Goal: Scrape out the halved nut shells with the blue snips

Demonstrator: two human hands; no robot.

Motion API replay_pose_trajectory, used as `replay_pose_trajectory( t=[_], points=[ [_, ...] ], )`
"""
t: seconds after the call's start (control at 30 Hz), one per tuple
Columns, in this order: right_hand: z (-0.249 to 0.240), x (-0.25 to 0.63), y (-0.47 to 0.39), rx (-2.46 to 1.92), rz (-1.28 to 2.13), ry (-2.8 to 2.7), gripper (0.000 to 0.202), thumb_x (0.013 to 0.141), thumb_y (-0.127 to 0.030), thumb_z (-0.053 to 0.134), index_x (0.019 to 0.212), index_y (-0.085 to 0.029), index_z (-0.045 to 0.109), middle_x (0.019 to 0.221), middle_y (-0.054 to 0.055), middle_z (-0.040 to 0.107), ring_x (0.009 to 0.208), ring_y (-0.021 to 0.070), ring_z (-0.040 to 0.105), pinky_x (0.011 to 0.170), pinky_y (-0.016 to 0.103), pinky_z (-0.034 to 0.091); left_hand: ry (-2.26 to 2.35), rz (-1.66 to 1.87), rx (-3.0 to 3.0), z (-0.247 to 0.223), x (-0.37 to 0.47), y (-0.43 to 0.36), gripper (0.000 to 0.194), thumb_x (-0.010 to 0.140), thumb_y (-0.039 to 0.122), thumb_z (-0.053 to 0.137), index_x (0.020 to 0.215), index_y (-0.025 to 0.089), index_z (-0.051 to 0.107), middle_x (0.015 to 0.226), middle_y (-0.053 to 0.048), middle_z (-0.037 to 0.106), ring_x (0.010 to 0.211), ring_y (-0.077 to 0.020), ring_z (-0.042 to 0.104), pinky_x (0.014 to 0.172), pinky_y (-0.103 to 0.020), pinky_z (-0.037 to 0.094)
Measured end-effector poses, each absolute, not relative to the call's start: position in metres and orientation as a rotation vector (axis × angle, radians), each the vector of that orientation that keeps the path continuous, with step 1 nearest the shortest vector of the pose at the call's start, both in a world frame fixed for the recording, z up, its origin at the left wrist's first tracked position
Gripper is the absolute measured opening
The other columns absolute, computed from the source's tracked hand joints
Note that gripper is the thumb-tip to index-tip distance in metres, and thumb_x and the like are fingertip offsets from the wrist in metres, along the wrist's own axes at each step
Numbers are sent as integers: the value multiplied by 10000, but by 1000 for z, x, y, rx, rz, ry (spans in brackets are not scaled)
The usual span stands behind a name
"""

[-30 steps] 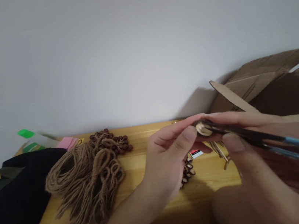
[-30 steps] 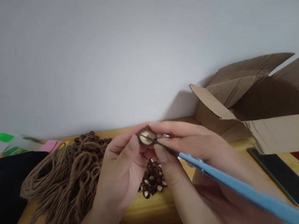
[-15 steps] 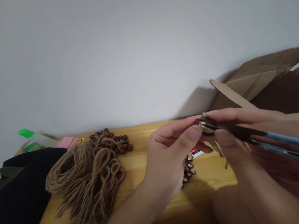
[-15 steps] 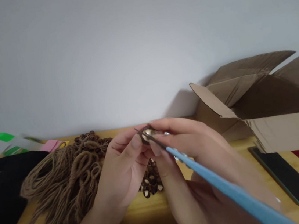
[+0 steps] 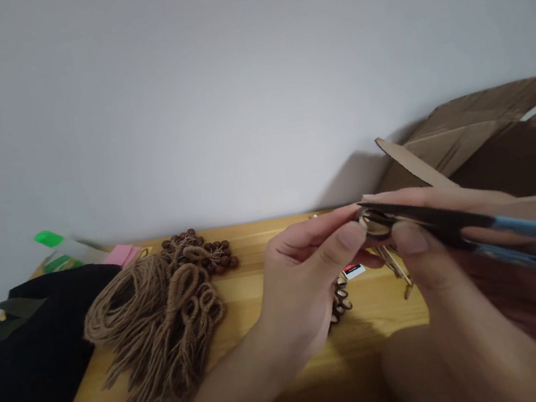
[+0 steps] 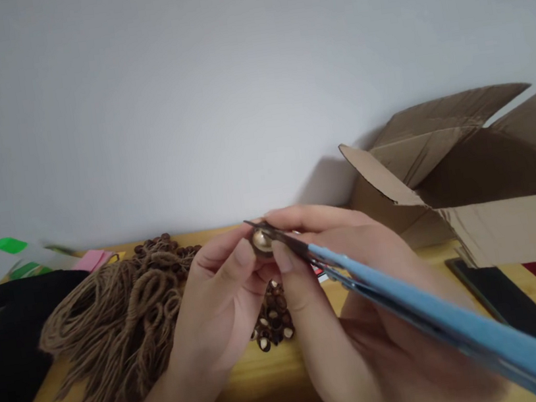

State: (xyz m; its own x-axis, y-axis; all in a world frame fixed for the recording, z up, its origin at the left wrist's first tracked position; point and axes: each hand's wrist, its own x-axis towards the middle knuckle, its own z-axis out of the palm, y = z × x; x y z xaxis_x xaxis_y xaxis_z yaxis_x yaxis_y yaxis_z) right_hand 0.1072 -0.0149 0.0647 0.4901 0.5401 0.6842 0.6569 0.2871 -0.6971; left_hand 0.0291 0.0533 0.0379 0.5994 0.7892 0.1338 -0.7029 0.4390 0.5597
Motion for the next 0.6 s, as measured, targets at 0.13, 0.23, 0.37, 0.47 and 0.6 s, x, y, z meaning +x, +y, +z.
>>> replay_pose_trajectory(
  t=[0.13, 0.23, 0.37, 0.47, 0.6],
  points=[
    [69, 98, -14, -1447, -98, -1012, 95, 877, -257, 647, 846, -265, 737, 914, 14, 748, 749, 133, 675, 791, 277, 622, 143, 914, 602, 40, 29, 52, 75, 753, 286, 870, 815, 262, 836, 767, 41, 805, 658, -67, 721, 635, -133, 592],
    [67, 106, -17, -1451, -110, -1122, 41, 837, -300, 706, 801, -296, 724, 949, -22, 748, 763, 111, 674, 799, 249, 621, 190, 928, 611, 39, 29, 51, 102, 732, 308, 883, 811, 262, 837, 775, 29, 805, 662, -86, 721, 634, -163, 602],
    [62, 117, -22, -1450, -103, -1232, 54, 875, -298, 665, 886, -305, 717, 1054, -29, 741, 869, 108, 704, 848, 240, 616, 226, 951, 640, 37, 29, 52, 116, 699, 327, 902, 789, 295, 836, 783, 37, 807, 626, -83, 706, 629, -181, 595],
    [61, 123, -25, -1491, -118, -1278, 80, 881, -324, 648, 921, -303, 714, 1086, -12, 739, 882, 110, 710, 853, 209, 612, 232, 953, 647, 36, 29, 53, 105, 696, 328, 903, 775, 317, 835, 785, 36, 809, 615, -91, 704, 641, -208, 596],
    [61, 128, -29, -1554, -16, -1363, 262, 923, -490, 537, 1005, -319, 718, 1128, 29, 743, 1062, 202, 720, 913, 301, 635, 261, 961, 658, 36, 30, 52, 109, 686, 345, 907, 765, 325, 834, 796, 11, 813, 628, -131, 717, 657, -272, 610]
  ],
)
